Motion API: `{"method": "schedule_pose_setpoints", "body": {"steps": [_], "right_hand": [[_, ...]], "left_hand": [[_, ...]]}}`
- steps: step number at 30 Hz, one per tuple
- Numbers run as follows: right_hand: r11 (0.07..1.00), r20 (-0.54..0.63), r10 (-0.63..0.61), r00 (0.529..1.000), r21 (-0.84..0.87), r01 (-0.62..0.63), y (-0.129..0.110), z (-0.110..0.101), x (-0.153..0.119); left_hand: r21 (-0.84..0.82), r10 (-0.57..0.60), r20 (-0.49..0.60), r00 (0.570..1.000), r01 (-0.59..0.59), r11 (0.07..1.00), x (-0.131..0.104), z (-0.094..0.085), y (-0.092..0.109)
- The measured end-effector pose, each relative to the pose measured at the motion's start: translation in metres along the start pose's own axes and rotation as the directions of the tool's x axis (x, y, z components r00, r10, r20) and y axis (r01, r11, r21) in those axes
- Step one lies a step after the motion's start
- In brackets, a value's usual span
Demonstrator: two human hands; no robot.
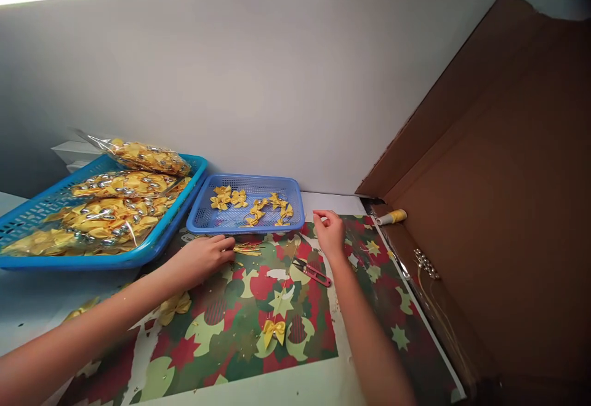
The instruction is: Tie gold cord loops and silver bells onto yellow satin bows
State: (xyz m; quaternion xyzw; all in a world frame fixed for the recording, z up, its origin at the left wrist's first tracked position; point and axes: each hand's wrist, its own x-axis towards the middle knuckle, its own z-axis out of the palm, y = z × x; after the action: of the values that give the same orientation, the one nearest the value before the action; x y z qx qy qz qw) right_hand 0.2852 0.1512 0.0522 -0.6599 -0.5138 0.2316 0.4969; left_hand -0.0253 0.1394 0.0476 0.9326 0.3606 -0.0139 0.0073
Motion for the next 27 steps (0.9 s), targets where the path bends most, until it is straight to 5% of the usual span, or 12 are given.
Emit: {"method": "schedule_pose_setpoints", "body": {"steps": [7,18,27], "right_hand": [[0.989,0.059,-0.120,0.991,0.095,0.114,-0.007,-0.006,-0.035],[0.981,0.285,-0.194,0.939,0.056,0.186,-0.018,0.030,-0.075],[0.931,0.434,-0.249,0.866,-0.137,0.337,-0.045,0.048,-0.099]], "left_hand": [[-0.068,0.134,0.081,0.988,-0.128,0.989,0.010,-0.002,-0.013],[-0.077,0.151,0.156,0.976,-0.141,0.987,0.019,-0.011,-0.010],[0.090,0.045,0.004,0.999,-0.046,0.995,0.015,-0.032,0.017]]}}
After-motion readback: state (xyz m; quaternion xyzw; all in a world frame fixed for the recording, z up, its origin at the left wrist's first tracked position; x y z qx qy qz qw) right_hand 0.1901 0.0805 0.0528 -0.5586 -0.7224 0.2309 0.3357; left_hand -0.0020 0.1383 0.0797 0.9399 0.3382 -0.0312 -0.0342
